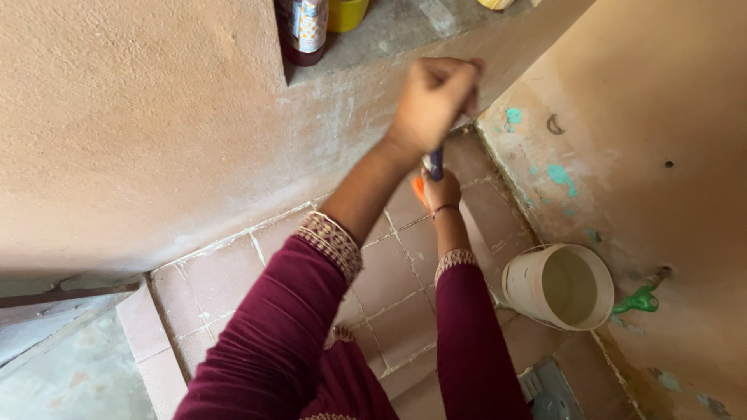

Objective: The person mops the tiled floor of a bathroom using a long-handled mop and a bucket of water. They repeatedly dip the mop into the bucket, wring it out, and scrub the floor around a squat toilet and near the doorway.

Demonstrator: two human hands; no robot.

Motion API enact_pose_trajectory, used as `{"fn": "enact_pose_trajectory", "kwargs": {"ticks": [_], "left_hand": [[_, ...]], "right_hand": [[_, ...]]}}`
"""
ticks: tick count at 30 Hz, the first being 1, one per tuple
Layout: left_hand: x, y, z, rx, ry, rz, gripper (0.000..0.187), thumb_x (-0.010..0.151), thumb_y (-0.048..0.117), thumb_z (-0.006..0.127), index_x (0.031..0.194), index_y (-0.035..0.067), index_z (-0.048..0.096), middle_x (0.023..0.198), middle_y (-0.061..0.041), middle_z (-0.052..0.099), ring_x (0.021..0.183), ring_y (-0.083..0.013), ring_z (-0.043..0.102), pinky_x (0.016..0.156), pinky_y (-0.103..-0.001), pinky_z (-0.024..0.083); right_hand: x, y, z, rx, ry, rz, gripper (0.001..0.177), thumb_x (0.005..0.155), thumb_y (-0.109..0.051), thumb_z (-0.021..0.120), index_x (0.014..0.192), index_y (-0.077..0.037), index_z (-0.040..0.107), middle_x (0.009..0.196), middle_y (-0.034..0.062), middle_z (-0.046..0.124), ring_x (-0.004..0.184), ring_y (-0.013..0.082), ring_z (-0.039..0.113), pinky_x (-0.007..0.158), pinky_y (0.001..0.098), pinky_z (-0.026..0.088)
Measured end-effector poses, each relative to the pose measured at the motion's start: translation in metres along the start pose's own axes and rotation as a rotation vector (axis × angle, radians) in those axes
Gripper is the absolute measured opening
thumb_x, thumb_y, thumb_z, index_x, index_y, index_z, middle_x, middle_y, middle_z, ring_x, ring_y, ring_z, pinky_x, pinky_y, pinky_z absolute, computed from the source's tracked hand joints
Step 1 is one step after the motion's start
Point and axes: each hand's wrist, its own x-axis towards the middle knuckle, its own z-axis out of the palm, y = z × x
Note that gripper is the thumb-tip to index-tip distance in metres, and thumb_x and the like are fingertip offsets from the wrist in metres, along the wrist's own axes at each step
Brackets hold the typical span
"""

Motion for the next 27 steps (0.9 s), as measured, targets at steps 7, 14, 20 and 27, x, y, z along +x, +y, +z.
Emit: {"fn": "enact_pose_trajectory", "kwargs": {"ticks": [7,14,20,27], "left_hand": [[-0.032,-0.037,0.003,-0.313,-0.081,-0.457,0.045,0.096,0.027,0.059,0.06,0.0,0.061,0.047,-0.006,0.052,0.033,-0.0152,0.043,0.034,-0.031,0.033],[-0.038,-0.031,0.04,-0.239,-0.22,-0.462,0.043,0.097,0.03,0.062,0.064,0.002,0.062,0.05,-0.002,0.051,0.037,-0.0116,0.042,0.037,-0.029,0.034],[-0.054,-0.011,0.001,-0.177,-0.212,-0.426,0.05,0.098,0.035,0.062,0.059,0.004,0.06,0.045,-0.002,0.05,0.034,-0.0112,0.042,0.036,-0.028,0.033],[-0.051,0.041,0.003,0.091,-0.212,-0.101,0.047,0.099,0.038,0.062,0.063,0.007,0.064,0.053,0.0,0.058,0.045,-0.01,0.049,0.045,-0.031,0.042]], "right_hand": [[-0.076,0.082,-0.012,-0.204,0.058,0.137,0.038,0.089,-0.049,0.067,0.092,-0.012,0.074,0.094,0.0173,0.074,0.091,0.0418,0.07,0.082,0.052,0.055],[-0.081,0.115,-0.033,-0.1,0.052,0.201,0.029,0.087,-0.04,0.07,0.096,-0.012,0.075,0.095,0.0181,0.074,0.093,0.0421,0.069,0.083,0.0511,0.055],[-0.08,0.102,-0.002,-0.03,0.009,0.166,0.024,0.084,-0.034,0.072,0.09,-0.01,0.076,0.092,0.0177,0.074,0.09,0.0399,0.07,0.082,0.0476,0.055],[-0.027,0.007,0.002,0.187,-0.008,-0.068,0.028,0.085,-0.035,0.074,0.088,-0.007,0.071,0.09,0.0168,0.071,0.09,0.0358,0.067,0.081,0.0436,0.054]]}}
